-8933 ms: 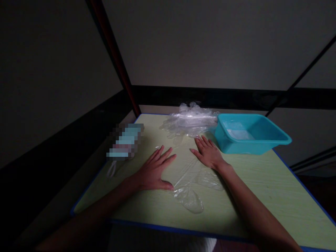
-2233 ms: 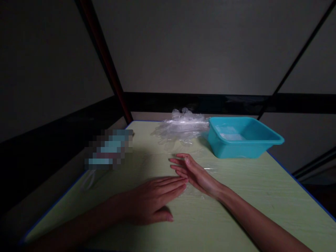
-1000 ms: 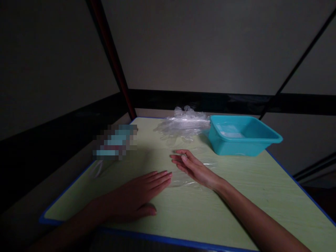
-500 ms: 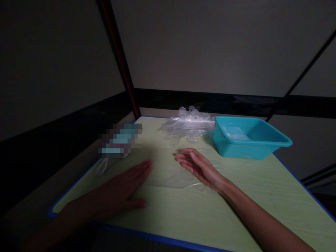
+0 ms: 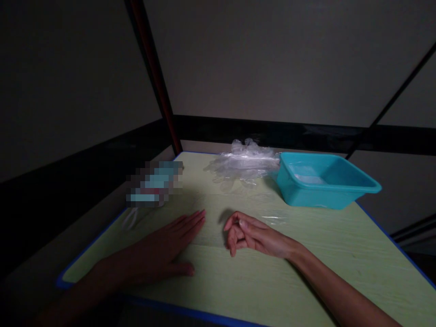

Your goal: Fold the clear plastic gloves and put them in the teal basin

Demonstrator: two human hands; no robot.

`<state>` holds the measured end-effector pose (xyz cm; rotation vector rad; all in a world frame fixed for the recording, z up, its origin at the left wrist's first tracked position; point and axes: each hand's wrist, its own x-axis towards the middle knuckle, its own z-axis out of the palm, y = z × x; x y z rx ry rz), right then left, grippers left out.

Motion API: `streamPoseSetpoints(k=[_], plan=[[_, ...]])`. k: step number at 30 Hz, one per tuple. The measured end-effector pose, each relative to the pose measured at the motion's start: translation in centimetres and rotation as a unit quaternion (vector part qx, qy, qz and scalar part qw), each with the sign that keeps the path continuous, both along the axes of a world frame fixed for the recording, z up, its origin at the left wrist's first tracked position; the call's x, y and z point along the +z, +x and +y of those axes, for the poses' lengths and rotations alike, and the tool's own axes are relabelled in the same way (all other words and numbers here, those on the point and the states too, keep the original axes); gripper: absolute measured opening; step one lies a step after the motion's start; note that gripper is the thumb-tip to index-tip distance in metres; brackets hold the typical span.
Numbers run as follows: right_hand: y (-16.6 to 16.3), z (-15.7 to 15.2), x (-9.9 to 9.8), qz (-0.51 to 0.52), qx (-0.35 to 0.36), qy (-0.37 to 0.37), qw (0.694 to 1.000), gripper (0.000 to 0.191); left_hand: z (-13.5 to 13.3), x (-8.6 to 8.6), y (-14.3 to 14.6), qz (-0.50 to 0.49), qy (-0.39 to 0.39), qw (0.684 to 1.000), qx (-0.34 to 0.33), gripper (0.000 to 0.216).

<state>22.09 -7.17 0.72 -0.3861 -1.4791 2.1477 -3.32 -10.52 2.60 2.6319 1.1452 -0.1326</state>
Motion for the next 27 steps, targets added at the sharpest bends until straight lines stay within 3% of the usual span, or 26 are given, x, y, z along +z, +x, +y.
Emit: streamPoseSetpoints(k=[21, 27], plan=[[0.7, 0.1, -0.4, -0.032, 0.040, 0.012, 0.999, 0.029, -1.6, -0.2, 0.5, 0.011, -0.002, 0.999, 0.030, 0.082], [0.9, -0.1, -0.2, -0.030, 0.044, -0.008, 0.999, 0.034, -1.4, 1.6, 0.7, 0.013, -0.011, 1.000, 0.023, 0.087]])
